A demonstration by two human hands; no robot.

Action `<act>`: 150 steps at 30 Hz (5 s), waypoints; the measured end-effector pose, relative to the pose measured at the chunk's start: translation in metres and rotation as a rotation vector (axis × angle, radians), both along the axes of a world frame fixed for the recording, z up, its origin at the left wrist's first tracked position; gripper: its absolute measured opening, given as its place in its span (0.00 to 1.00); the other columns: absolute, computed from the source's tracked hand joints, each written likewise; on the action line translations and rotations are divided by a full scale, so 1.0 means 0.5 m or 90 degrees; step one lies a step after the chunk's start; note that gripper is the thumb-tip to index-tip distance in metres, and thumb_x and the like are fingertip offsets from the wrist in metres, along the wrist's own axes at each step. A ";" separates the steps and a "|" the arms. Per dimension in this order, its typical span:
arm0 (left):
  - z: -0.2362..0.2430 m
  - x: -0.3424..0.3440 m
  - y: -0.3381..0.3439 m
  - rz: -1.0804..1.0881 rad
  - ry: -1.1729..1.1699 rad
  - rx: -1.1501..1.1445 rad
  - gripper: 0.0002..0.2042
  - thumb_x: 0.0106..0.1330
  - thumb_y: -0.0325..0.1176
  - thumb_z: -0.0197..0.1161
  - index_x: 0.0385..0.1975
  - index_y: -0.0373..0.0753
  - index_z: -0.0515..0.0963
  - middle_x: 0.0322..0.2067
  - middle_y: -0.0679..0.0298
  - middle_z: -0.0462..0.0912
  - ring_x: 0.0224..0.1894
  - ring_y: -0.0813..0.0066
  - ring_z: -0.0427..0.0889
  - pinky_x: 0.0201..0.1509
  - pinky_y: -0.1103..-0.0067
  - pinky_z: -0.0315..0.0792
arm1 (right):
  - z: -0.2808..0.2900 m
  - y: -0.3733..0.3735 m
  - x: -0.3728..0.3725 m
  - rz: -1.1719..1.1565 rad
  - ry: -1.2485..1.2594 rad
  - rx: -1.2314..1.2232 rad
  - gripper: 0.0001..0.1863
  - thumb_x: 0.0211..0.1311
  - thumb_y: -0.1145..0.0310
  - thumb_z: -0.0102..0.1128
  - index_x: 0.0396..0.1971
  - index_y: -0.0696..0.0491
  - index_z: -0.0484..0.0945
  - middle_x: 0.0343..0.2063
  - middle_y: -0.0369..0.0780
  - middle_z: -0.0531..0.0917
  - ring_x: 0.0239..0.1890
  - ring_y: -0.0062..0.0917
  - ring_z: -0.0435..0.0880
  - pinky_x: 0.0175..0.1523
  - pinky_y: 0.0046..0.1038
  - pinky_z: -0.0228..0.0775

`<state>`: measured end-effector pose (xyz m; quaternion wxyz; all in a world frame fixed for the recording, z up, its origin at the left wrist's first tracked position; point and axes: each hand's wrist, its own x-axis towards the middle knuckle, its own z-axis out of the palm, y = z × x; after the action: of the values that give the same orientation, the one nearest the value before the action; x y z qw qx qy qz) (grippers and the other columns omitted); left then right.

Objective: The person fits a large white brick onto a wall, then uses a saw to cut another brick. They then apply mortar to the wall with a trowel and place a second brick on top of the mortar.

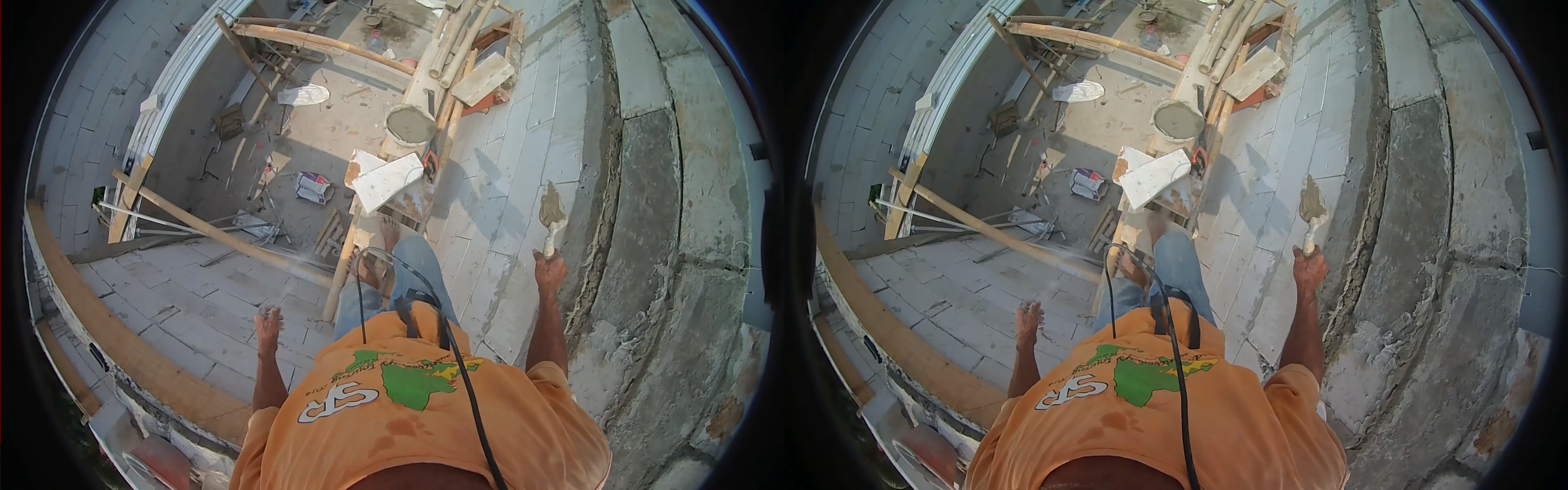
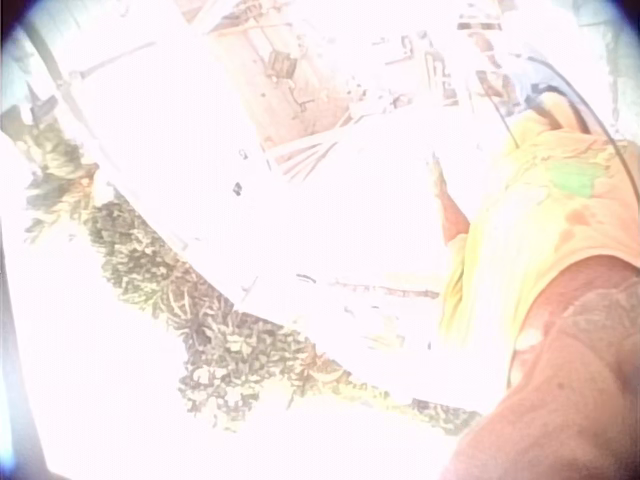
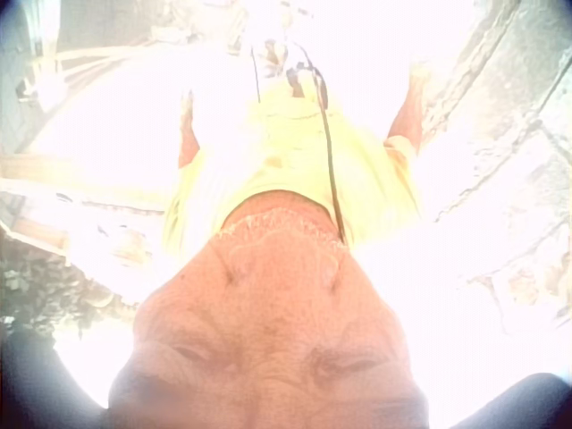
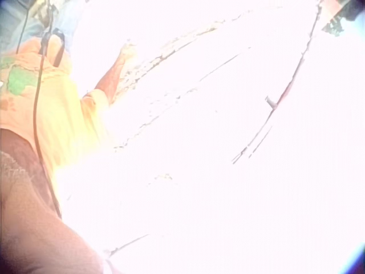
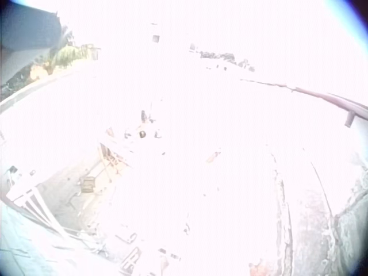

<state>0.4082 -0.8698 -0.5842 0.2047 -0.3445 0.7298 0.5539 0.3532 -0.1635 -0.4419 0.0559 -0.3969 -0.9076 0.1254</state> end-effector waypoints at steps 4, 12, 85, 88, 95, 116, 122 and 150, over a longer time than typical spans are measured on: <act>-0.014 0.011 -0.006 0.020 -0.071 -0.005 0.16 0.66 0.42 0.63 0.46 0.37 0.76 0.26 0.62 0.79 0.23 0.78 0.75 0.25 0.79 0.71 | -0.056 0.007 -0.005 0.026 0.013 -0.039 0.19 0.48 0.60 0.72 0.31 0.61 0.79 0.28 0.56 0.84 0.36 0.55 0.83 0.43 0.46 0.73; -0.033 -0.051 0.007 0.018 -0.050 0.012 0.17 0.63 0.42 0.64 0.44 0.36 0.76 0.25 0.61 0.79 0.22 0.77 0.75 0.23 0.80 0.71 | -0.073 -0.014 -0.032 -0.028 -0.050 -0.093 0.20 0.49 0.58 0.71 0.34 0.58 0.80 0.31 0.53 0.85 0.37 0.51 0.84 0.44 0.44 0.74; -1.333 -1.197 1.092 0.218 -0.091 0.507 0.11 0.66 0.32 0.58 0.43 0.33 0.78 0.38 0.56 0.80 0.43 0.56 0.82 0.46 0.58 0.81 | -0.412 0.141 -0.266 -0.278 -0.230 -0.050 0.42 0.59 0.48 0.71 0.60 0.67 0.69 0.53 0.54 0.80 0.54 0.42 0.80 0.58 0.42 0.72; -1.269 -1.196 1.166 0.234 -0.010 0.314 0.05 0.63 0.24 0.58 0.37 0.32 0.76 0.30 0.57 0.79 0.30 0.66 0.82 0.33 0.67 0.82 | -0.411 0.139 -0.255 -0.321 -0.298 0.003 0.42 0.59 0.50 0.70 0.62 0.67 0.67 0.55 0.54 0.79 0.55 0.41 0.80 0.59 0.40 0.71; -1.217 -1.229 1.170 0.244 0.018 0.253 0.03 0.59 0.20 0.62 0.30 0.29 0.74 0.26 0.56 0.78 0.23 0.66 0.80 0.27 0.68 0.82 | -0.389 0.157 -0.224 -0.250 -0.271 -0.040 0.41 0.60 0.55 0.71 0.62 0.68 0.65 0.53 0.49 0.83 0.54 0.35 0.81 0.60 0.35 0.71; -0.904 -1.173 1.027 0.240 0.000 0.146 0.05 0.54 0.20 0.61 0.27 0.26 0.72 0.26 0.53 0.74 0.24 0.60 0.79 0.31 0.59 0.85 | -0.366 0.204 -0.147 -0.148 -0.181 -0.097 0.28 0.58 0.67 0.69 0.55 0.64 0.71 0.54 0.57 0.74 0.58 0.54 0.73 0.59 0.47 0.67; -0.640 -1.172 1.003 0.117 -0.047 0.005 0.05 0.53 0.24 0.63 0.22 0.31 0.73 0.22 0.58 0.72 0.20 0.65 0.75 0.22 0.68 0.74 | -0.373 0.213 -0.161 -0.075 -0.096 -0.108 0.23 0.52 0.70 0.73 0.45 0.63 0.74 0.44 0.57 0.78 0.50 0.57 0.79 0.53 0.48 0.73; -0.680 -1.423 1.425 -0.149 -0.038 -0.113 0.08 0.48 0.26 0.65 0.24 0.28 0.76 0.22 0.59 0.77 0.23 0.68 0.75 0.27 0.70 0.73 | -0.454 0.248 -0.263 -0.123 -0.211 -0.036 0.28 0.51 0.79 0.68 0.52 0.58 0.66 0.43 0.54 0.77 0.41 0.54 0.80 0.44 0.48 0.75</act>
<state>-0.3034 -0.1574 -0.9243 0.2581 -0.2901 0.8047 0.4491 0.2216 -0.0394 -0.6689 -0.0940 -0.4986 -0.8582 0.0776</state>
